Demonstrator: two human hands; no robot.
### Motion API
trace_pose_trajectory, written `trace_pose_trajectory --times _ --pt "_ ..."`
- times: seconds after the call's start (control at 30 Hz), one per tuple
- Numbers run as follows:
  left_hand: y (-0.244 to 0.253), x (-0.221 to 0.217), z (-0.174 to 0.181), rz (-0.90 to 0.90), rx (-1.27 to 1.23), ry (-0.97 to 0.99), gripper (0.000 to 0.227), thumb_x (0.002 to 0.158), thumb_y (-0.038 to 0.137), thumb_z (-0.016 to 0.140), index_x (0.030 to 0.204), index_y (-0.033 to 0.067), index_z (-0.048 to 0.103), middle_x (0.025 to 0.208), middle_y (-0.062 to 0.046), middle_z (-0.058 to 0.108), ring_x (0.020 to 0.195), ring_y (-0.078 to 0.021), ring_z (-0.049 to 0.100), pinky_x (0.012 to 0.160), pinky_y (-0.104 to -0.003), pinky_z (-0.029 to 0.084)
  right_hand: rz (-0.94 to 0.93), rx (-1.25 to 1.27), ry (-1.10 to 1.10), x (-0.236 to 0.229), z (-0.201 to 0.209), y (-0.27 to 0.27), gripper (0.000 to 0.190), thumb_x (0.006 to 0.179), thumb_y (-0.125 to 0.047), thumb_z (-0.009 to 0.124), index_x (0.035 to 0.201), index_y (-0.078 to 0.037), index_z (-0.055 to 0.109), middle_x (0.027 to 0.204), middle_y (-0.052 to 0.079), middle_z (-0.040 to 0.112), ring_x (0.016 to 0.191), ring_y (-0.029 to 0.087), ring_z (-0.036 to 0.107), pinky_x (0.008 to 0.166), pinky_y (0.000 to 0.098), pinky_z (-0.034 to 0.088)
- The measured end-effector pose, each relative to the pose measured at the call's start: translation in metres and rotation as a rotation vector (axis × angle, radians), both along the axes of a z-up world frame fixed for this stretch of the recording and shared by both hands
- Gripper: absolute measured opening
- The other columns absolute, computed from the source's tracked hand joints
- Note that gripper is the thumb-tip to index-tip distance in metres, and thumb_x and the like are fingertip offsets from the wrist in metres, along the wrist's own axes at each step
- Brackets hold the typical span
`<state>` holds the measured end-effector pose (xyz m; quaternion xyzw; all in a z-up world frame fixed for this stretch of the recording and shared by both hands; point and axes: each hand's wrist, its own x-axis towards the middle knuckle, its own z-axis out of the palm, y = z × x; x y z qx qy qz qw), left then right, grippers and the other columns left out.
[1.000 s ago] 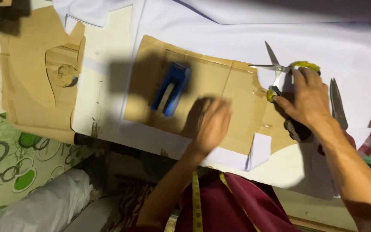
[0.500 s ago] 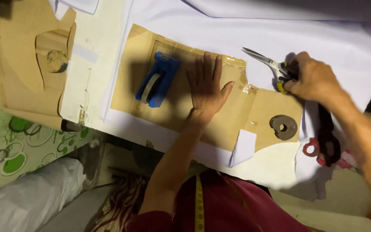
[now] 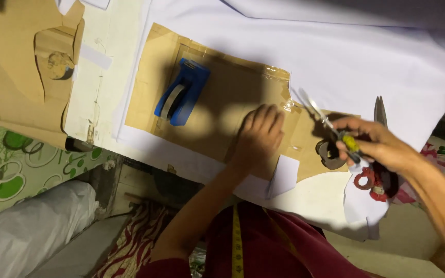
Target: The person cuts a large piece of white fabric using shears, following a cardboard pattern placed on a table. They switch between different pairs of scissors and use a measuring tape and pencil to mark the fabric during the process.
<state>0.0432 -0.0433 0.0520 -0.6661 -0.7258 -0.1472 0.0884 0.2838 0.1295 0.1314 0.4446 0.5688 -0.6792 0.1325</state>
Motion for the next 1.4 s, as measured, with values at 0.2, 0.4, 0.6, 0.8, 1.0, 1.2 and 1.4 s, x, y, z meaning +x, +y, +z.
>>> trace_pose_trajectory --times 0.2,0.4,0.6,0.8,1.0,1.2,1.4 --pt "-0.001 -0.011 0.003 -0.098 -0.214 -0.157 0.075 0.086 0.053 0.073 0.153 0.0256 0.05 0.162 -0.009 0.043 0.146 -0.0339 0.045 0.122 -0.058 0.033 -0.082 -0.129 0.065 -0.007 -0.017 -0.008 0.043 0.092 -0.008 0.063 0.134 -0.003 0.062 0.081 0.013 0.065 0.054 0.025 0.065 0.035 0.0239 0.031" --pt "0.022 -0.019 -0.022 0.017 -0.259 0.008 0.082 0.092 0.072 0.063 0.159 0.0314 0.039 0.166 -0.006 0.036 0.152 -0.0333 0.036 0.12 -0.059 0.032 -0.159 -0.118 0.082 -0.014 -0.024 -0.002 0.032 0.094 -0.014 0.065 0.124 -0.003 0.064 0.066 0.017 0.065 0.048 0.022 0.061 0.03 0.0212 0.023" --pt "0.03 -0.023 -0.03 0.011 -0.236 -0.073 0.091 0.088 0.071 0.07 0.159 0.0257 0.037 0.166 -0.02 0.029 0.156 -0.0383 0.024 0.122 -0.058 0.035 -0.134 -0.278 0.172 -0.013 -0.046 0.016 0.035 0.096 -0.023 0.062 0.125 -0.004 0.058 0.067 0.017 0.066 0.048 0.024 0.062 0.026 0.0227 0.031" --pt "0.029 -0.022 -0.033 0.035 -0.281 -0.086 0.101 0.09 0.075 0.068 0.163 0.0178 0.029 0.169 -0.022 0.019 0.158 -0.0395 0.02 0.126 -0.056 0.03 -0.18 -0.333 0.283 -0.031 -0.049 0.031 0.043 0.098 -0.035 0.059 0.126 -0.002 0.06 0.071 0.017 0.068 0.051 0.021 0.065 0.026 0.0198 0.032" --pt "0.027 -0.023 -0.034 0.039 -0.234 -0.095 0.103 0.09 0.075 0.068 0.162 0.0125 0.029 0.168 -0.025 0.021 0.156 -0.0428 0.027 0.126 -0.058 0.031 0.039 -0.305 0.182 -0.035 -0.054 0.073 0.045 0.096 -0.027 0.062 0.133 -0.003 0.058 0.073 0.016 0.07 0.048 0.011 0.058 0.027 0.0161 0.031" --pt "0.028 -0.025 -0.016 0.056 -0.21 -0.076 0.098 0.088 0.075 0.067 0.159 0.0129 0.039 0.166 -0.025 0.022 0.156 -0.0408 0.026 0.123 -0.054 0.034 0.157 -0.224 0.128 -0.045 -0.066 0.112 0.035 0.094 -0.013 0.064 0.126 0.001 0.064 0.076 0.022 0.071 0.045 0.011 0.05 0.028 0.0167 0.029" --pt "0.027 -0.024 -0.017 0.067 -0.198 -0.078 0.099 0.085 0.075 0.07 0.158 0.0148 0.042 0.165 -0.023 0.03 0.153 -0.0391 0.036 0.125 -0.052 0.031 0.164 -0.155 0.13 -0.051 -0.066 0.117 0.041 0.091 -0.013 0.067 0.129 0.003 0.066 0.073 0.022 0.066 0.048 0.015 0.051 0.028 0.0185 0.029"
